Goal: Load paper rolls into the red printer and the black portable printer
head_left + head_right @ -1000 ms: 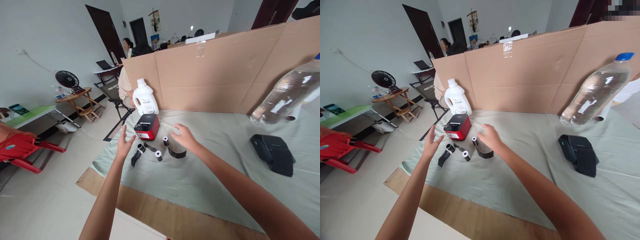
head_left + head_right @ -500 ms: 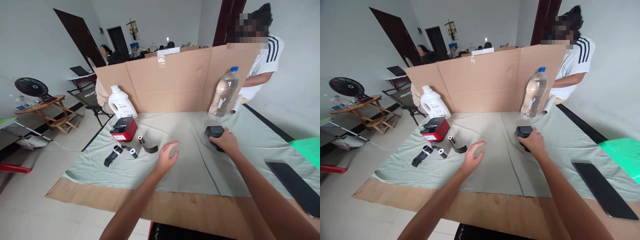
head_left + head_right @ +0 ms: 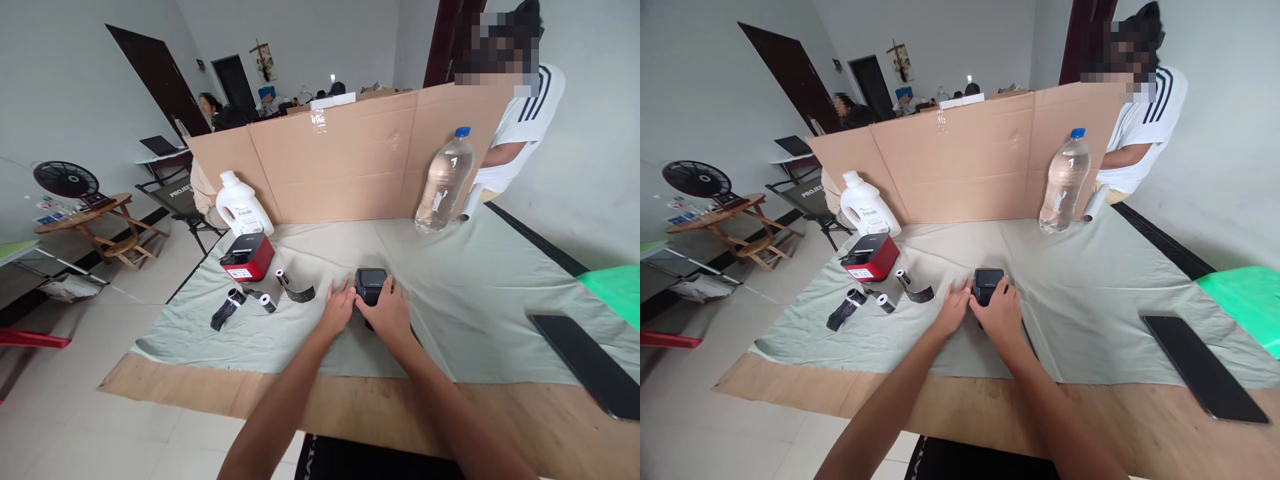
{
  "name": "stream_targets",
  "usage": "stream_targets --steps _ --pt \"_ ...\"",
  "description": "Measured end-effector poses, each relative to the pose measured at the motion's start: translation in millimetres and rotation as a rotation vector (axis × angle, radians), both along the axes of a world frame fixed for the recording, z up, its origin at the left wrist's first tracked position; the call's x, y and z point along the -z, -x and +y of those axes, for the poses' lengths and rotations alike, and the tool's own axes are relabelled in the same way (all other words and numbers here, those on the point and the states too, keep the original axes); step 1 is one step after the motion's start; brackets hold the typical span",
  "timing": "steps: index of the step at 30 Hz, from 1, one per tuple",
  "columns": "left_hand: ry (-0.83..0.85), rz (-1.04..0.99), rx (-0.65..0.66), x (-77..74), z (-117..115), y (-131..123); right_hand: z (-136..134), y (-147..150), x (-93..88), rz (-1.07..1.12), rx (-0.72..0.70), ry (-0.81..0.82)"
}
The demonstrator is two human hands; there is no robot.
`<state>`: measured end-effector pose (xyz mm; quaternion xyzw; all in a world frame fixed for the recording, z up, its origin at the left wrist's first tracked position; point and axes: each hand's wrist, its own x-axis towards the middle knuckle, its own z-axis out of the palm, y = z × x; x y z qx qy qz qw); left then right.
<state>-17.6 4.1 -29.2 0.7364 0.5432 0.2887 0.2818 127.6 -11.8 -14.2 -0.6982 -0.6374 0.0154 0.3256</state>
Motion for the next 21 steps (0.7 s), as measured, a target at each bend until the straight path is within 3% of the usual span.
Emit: stream_targets --steps 9,14,17,21 --pt "0.002 0.035 0.031 1.6 1.6 -2.5 -3.4 3.2 8.9 0.036 0.012 -0.009" --pt "0.011 -0.03 -0.077 -4.3 -4.5 -5.6 -2.1 -3.1 12.2 0.09 -0.04 -0.025" --pt "0.0 -0.12 -0.124 -6.2 -8.9 -5.3 3.6 -12.9 12.6 0.226 -0.083 -0.042" --pt "-0.014 -0.147 -0.079 -0.4 -7.8 -1.5 14.9 -23.9 16.8 0.45 -0.18 -0.102"
